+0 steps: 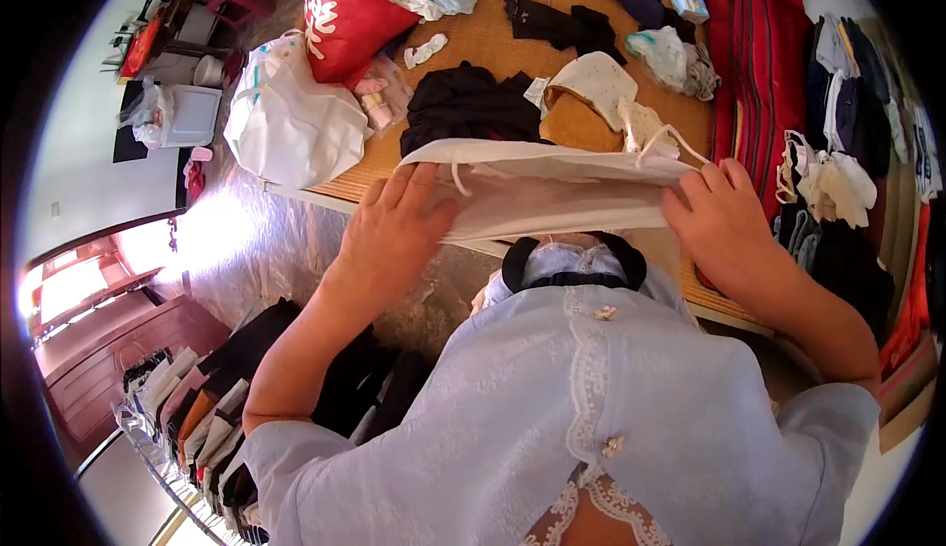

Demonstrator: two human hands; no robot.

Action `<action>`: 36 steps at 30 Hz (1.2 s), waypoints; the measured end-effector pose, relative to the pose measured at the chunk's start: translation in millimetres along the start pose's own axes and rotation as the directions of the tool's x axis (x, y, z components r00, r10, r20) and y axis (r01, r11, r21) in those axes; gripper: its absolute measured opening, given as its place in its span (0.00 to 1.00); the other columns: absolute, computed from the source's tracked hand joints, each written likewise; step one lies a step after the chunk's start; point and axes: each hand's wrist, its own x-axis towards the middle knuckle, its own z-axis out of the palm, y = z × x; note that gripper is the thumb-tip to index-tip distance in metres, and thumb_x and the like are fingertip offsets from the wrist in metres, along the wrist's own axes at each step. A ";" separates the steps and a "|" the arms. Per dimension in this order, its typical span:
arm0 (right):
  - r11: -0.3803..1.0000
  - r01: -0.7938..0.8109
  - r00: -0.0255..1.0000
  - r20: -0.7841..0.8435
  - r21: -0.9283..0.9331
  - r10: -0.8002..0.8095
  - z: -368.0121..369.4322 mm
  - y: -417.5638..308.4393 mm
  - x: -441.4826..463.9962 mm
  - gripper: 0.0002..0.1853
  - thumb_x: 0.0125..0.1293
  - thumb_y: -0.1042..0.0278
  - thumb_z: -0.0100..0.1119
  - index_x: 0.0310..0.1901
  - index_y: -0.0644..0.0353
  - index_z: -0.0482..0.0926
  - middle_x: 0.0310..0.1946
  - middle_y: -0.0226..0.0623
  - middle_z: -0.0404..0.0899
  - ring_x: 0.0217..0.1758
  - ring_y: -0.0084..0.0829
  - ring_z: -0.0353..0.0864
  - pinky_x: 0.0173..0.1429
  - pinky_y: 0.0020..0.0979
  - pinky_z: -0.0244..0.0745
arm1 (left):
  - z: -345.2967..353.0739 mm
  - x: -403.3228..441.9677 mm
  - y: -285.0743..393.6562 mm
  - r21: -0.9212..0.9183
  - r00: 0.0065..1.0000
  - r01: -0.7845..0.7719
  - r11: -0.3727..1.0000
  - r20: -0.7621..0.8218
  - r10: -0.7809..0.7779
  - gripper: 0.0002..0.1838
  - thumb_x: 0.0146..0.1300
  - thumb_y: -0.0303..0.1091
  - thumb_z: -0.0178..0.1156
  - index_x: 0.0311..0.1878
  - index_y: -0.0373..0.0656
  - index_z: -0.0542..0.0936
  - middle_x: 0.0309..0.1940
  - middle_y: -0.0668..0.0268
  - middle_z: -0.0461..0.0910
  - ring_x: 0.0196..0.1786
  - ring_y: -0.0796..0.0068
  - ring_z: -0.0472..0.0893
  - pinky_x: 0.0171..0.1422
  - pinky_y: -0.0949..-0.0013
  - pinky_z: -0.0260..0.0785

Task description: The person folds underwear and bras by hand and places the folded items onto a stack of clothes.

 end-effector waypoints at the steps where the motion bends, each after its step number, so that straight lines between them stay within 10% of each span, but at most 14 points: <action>1: 1.000 -0.011 1.000 -0.011 -0.006 0.011 -0.9 -0.7 -1.6 0.06 0.47 0.71 0.51 0.24 0.59 0.78 0.27 0.36 0.72 0.40 0.34 0.70 0.56 0.50 0.58 | -0.1 1.0 -3.0 0.015 0.998 -0.026 1.000 -0.059 0.027 0.17 0.42 0.30 0.60 0.41 0.49 0.79 0.53 0.55 0.65 0.57 0.56 0.66 0.59 0.58 0.60; 10: 0.987 0.161 0.985 0.056 0.015 -0.162 -3.0 21.7 8.4 0.03 0.42 0.71 0.55 0.21 0.59 0.74 0.24 0.34 0.69 0.41 0.34 0.69 0.65 0.54 0.50 | -10.7 15.0 -43.3 -0.031 0.945 -0.284 0.958 -0.181 0.274 0.15 0.36 0.27 0.62 0.34 0.44 0.80 0.54 0.61 0.68 0.60 0.58 0.64 0.59 0.61 0.61; 17: 0.997 -0.003 0.937 -0.349 0.076 0.029 -27.2 62.2 36.3 0.07 0.47 0.71 0.55 0.30 0.60 0.74 0.37 0.36 0.71 0.41 0.41 0.71 0.55 0.37 0.62 | -43.2 29.5 -56.5 -0.272 0.948 -0.180 0.945 -0.303 0.093 0.14 0.38 0.23 0.56 0.33 0.39 0.80 0.54 0.58 0.69 0.62 0.57 0.61 0.64 0.63 0.53; 19: 0.933 -0.063 0.926 -0.327 0.353 0.186 -22.9 78.8 43.3 0.07 0.49 0.72 0.53 0.32 0.61 0.73 0.35 0.37 0.71 0.40 0.39 0.71 0.51 0.32 0.64 | -46.9 37.0 -61.1 -0.529 0.964 -0.160 0.833 -0.265 0.017 0.13 0.42 0.24 0.58 0.36 0.39 0.79 0.52 0.59 0.69 0.57 0.61 0.66 0.59 0.66 0.59; 21: 0.649 -0.232 0.863 -0.156 0.724 0.481 -7.3 97.1 53.6 0.07 0.58 0.70 0.49 0.35 0.64 0.70 0.31 0.38 0.72 0.35 0.30 0.72 0.42 0.26 0.66 | -51.0 43.8 -64.1 -0.757 0.980 -0.104 0.645 -0.190 -0.065 0.14 0.47 0.27 0.59 0.40 0.38 0.78 0.50 0.60 0.71 0.53 0.67 0.70 0.55 0.69 0.62; 24: 0.090 -0.025 0.734 -0.043 0.996 0.678 -6.6 105.4 76.1 0.09 0.64 0.68 0.45 0.38 0.65 0.70 0.38 0.30 0.69 0.46 0.24 0.72 0.49 0.26 0.69 | -56.7 54.2 -69.3 -0.971 0.989 0.028 0.237 -0.009 -0.151 0.20 0.53 0.34 0.62 0.48 0.36 0.74 0.44 0.65 0.76 0.46 0.78 0.73 0.52 0.73 0.63; 28: -0.247 0.449 0.546 -0.045 0.859 0.836 -1.2 113.6 112.0 0.10 0.65 0.67 0.42 0.42 0.62 0.71 0.35 0.30 0.73 0.39 0.25 0.73 0.47 0.29 0.70 | -65.8 69.5 -69.3 -0.962 0.979 0.046 0.268 -0.010 -0.202 0.19 0.53 0.36 0.64 0.46 0.37 0.75 0.37 0.69 0.78 0.41 0.82 0.74 0.47 0.76 0.65; 32: -0.188 0.315 0.497 0.007 0.930 0.868 -4.4 112.3 130.8 0.12 0.64 0.65 0.41 0.41 0.60 0.73 0.34 0.31 0.73 0.37 0.22 0.72 0.43 0.23 0.67 | -82.3 75.9 -68.2 -0.919 0.977 0.019 0.394 -0.066 -0.202 0.18 0.53 0.36 0.64 0.45 0.37 0.76 0.35 0.71 0.77 0.38 0.84 0.73 0.45 0.77 0.65; 36: 0.181 -0.021 0.777 -0.098 0.983 0.621 -11.6 116.9 120.0 0.13 0.64 0.60 0.42 0.43 0.59 0.71 0.36 0.30 0.71 0.39 0.21 0.69 0.45 0.23 0.65 | -88.2 74.7 -86.2 -0.827 0.957 0.062 0.558 -0.109 -0.268 0.16 0.57 0.41 0.60 0.41 0.37 0.78 0.31 0.69 0.78 0.35 0.85 0.74 0.38 0.78 0.67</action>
